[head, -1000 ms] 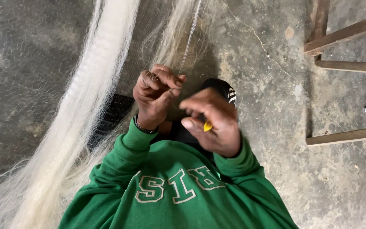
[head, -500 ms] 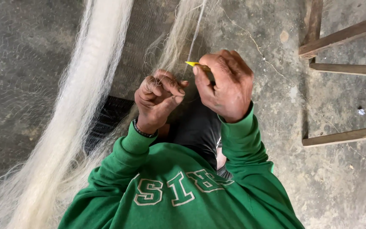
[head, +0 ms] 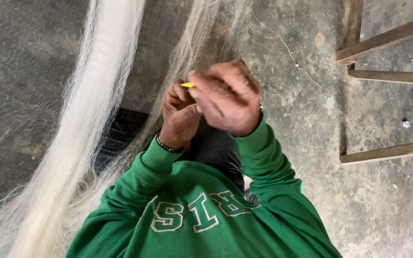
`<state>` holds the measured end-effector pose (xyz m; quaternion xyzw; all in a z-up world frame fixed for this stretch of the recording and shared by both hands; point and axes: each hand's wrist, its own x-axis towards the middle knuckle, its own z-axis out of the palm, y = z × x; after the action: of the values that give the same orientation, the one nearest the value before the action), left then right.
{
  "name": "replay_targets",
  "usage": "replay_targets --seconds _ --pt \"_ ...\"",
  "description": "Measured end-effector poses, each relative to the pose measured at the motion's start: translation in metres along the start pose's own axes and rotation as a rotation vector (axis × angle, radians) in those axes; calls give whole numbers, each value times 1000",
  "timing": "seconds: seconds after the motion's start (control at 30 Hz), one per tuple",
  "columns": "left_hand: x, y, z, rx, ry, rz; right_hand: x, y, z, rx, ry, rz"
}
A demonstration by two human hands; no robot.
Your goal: Repairing a large white fishing net by gathering, cutting, and using a netting needle
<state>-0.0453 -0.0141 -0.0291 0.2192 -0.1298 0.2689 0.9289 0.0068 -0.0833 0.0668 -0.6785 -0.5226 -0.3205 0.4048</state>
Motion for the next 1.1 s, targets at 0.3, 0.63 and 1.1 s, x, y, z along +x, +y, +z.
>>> replay_targets --seconds 0.3,0.63,1.1 --pt "5 1 -1 -97 6 -104 10 -108 30 -1 -218 -210" --pt "3 15 -5 46 70 -117 5 -124 38 147 -296 -244" --pt "2 35 8 126 44 -18 -15 -31 -18 650 85 385"
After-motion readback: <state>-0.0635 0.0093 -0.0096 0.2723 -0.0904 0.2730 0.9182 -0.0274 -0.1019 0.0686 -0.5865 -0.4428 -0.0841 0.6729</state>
